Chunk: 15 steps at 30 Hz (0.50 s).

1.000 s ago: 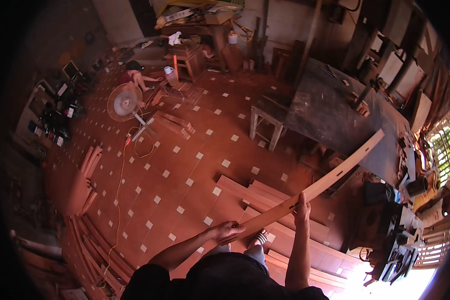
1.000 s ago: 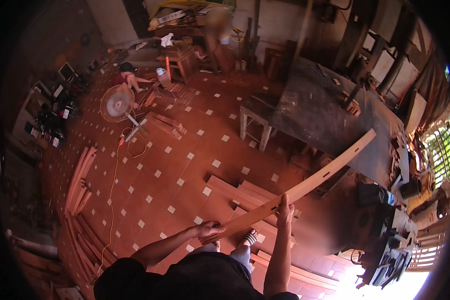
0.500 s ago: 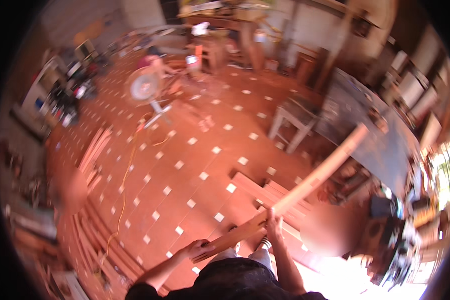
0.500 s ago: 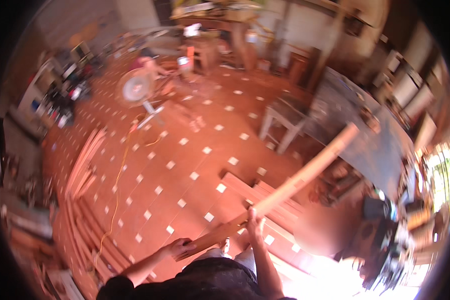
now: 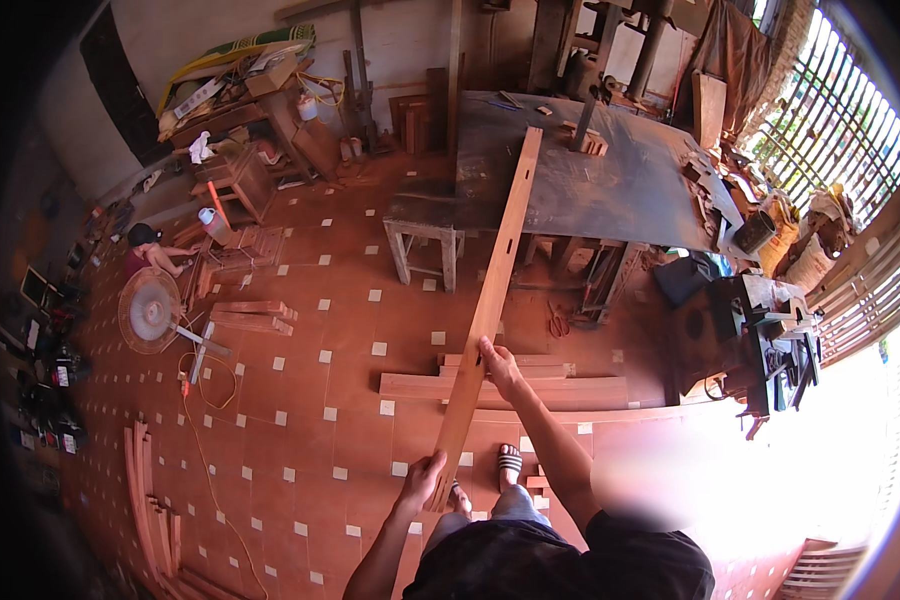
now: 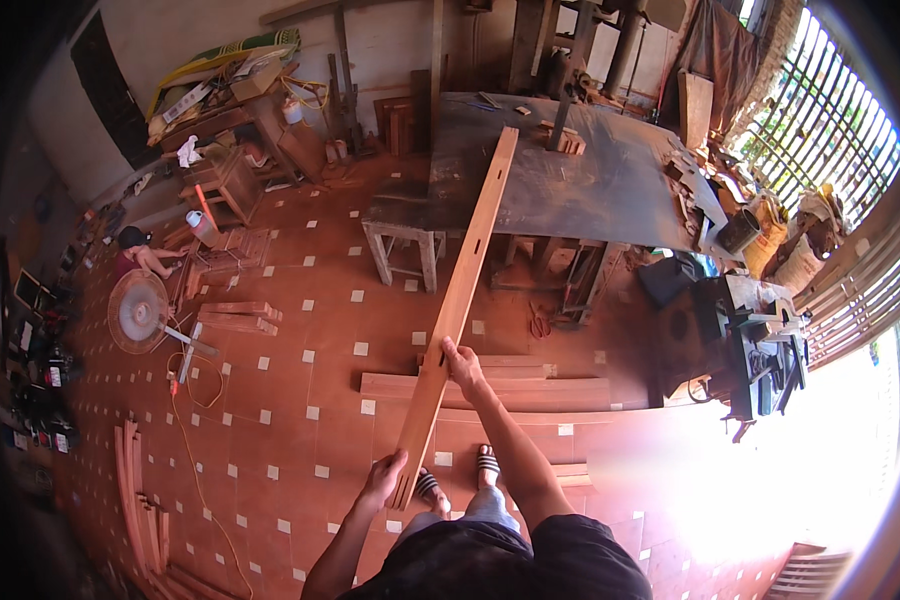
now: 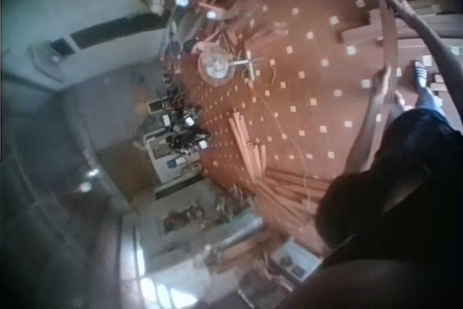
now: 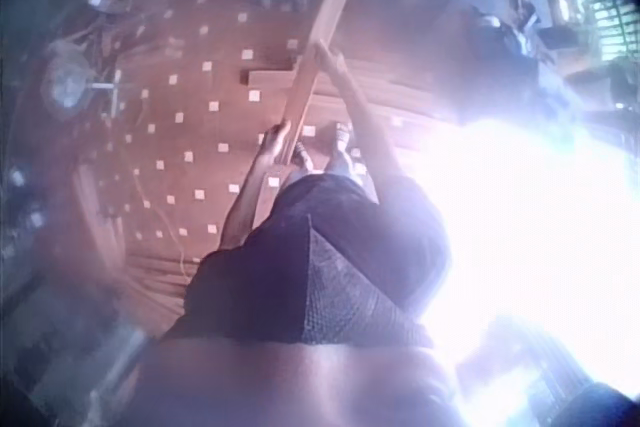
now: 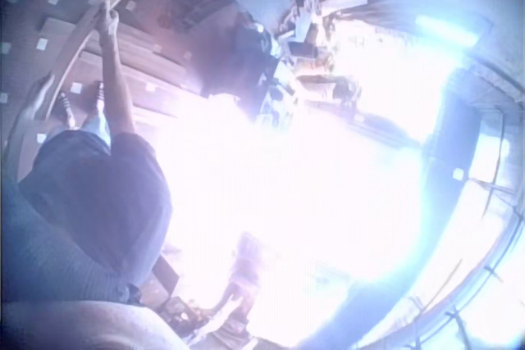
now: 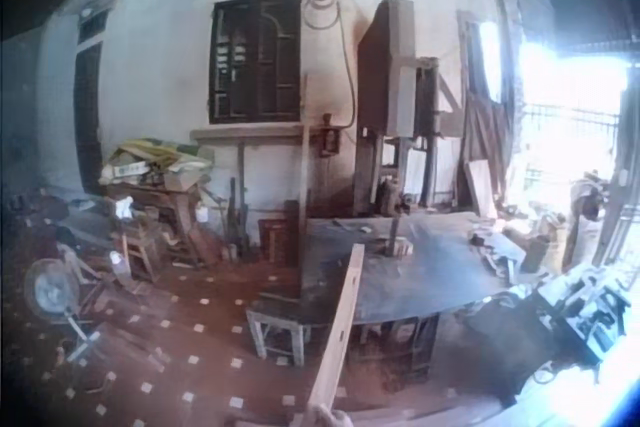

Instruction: The person uses a band saw to cut notches into a long wooden plank, then moves around the workshop to retrieve a large wooden board and a hand saw. They briefly saw a piece of wood on the floor and later handle a power strip and a wooden plank.

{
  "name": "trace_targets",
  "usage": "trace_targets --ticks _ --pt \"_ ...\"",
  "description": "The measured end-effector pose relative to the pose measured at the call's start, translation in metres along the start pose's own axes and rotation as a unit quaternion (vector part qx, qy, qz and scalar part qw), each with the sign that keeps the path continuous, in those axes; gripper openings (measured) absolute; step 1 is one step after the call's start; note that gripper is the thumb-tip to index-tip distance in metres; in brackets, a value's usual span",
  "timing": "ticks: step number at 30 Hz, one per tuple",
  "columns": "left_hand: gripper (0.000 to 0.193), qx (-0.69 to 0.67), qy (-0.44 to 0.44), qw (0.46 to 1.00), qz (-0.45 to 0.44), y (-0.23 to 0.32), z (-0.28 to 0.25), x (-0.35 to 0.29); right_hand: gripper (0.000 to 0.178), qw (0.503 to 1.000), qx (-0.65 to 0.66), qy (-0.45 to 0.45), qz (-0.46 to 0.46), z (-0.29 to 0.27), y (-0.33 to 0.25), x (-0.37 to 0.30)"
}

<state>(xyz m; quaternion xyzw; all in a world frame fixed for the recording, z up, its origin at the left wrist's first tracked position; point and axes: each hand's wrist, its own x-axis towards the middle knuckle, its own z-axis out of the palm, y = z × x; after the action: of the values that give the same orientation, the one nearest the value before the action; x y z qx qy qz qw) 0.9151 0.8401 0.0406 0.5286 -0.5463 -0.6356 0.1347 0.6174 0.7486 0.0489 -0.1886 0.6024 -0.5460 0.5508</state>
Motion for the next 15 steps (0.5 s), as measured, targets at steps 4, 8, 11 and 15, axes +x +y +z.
trace_targets --ticks 4,8,11,15 --pt "0.068 -0.185 -0.124 0.969 -0.107 0.053 0.039 0.032 0.067 0.996 0.062 -0.028 0.062 -0.027 0.018 -0.025" --pt "0.070 -0.533 -0.420 0.703 -0.212 0.023 0.090 0.064 0.061 0.963 0.230 -0.124 0.069 -0.029 0.030 -0.067" --pt "0.076 -0.555 -0.458 0.655 -0.231 0.018 0.119 0.069 0.048 0.973 0.216 -0.075 0.023 -0.041 0.020 -0.086" --pt "0.096 -0.395 -0.410 0.786 -0.242 0.028 0.122 0.057 0.041 0.990 0.058 0.123 -0.039 -0.050 0.017 -0.090"
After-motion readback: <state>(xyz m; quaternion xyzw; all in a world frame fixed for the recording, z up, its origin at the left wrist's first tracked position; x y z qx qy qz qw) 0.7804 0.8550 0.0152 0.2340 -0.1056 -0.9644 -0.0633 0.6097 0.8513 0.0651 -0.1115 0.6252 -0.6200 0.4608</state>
